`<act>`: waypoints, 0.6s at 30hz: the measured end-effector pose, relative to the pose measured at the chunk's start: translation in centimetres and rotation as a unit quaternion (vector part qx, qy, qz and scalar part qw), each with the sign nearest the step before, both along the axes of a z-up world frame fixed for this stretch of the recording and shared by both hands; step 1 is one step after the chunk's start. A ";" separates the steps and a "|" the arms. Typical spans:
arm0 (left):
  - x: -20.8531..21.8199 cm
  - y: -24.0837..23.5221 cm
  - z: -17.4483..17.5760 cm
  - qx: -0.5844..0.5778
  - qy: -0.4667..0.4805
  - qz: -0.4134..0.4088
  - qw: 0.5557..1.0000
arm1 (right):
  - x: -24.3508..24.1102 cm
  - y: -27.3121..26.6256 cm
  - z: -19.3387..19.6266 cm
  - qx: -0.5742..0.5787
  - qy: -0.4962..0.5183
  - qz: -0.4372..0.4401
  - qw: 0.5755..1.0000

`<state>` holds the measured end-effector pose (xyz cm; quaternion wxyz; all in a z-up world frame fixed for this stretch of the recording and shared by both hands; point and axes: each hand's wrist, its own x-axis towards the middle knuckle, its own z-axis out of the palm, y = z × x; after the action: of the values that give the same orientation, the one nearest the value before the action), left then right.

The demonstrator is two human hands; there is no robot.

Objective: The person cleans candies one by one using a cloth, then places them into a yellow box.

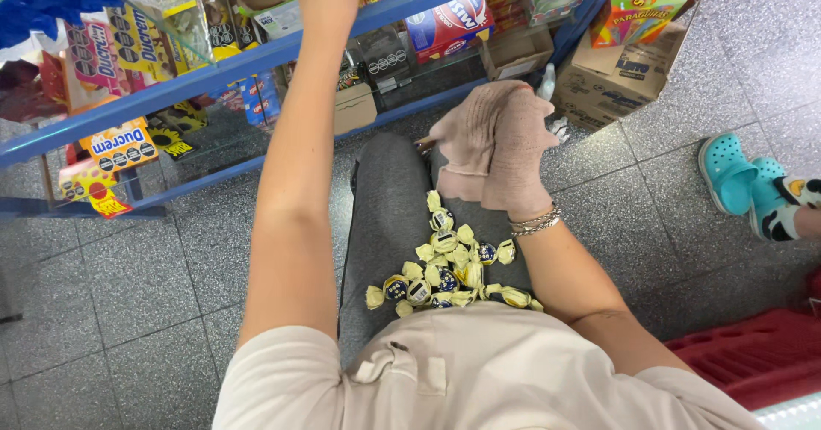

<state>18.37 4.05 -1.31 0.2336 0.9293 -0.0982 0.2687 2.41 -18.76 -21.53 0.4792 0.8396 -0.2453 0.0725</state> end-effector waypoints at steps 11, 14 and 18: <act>-25.1 -4.4 -5.6 0.092 0.311 -0.357 0.876 | 4.2 -5.3 -4.2 0.248 0.043 0.027 0.968; -25.6 -3.3 -6.6 0.095 0.302 -0.384 0.867 | 2.6 -4.3 -2.4 0.310 0.068 0.111 0.942; -26.2 -4.0 -6.7 0.121 0.300 -0.375 0.868 | 1.5 -3.1 1.8 0.361 0.087 0.199 0.907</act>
<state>-7.80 0.01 -8.02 0.2204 0.8792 -0.3965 -0.1453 3.95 -21.89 -19.75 0.1384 0.9896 -0.0398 -0.0006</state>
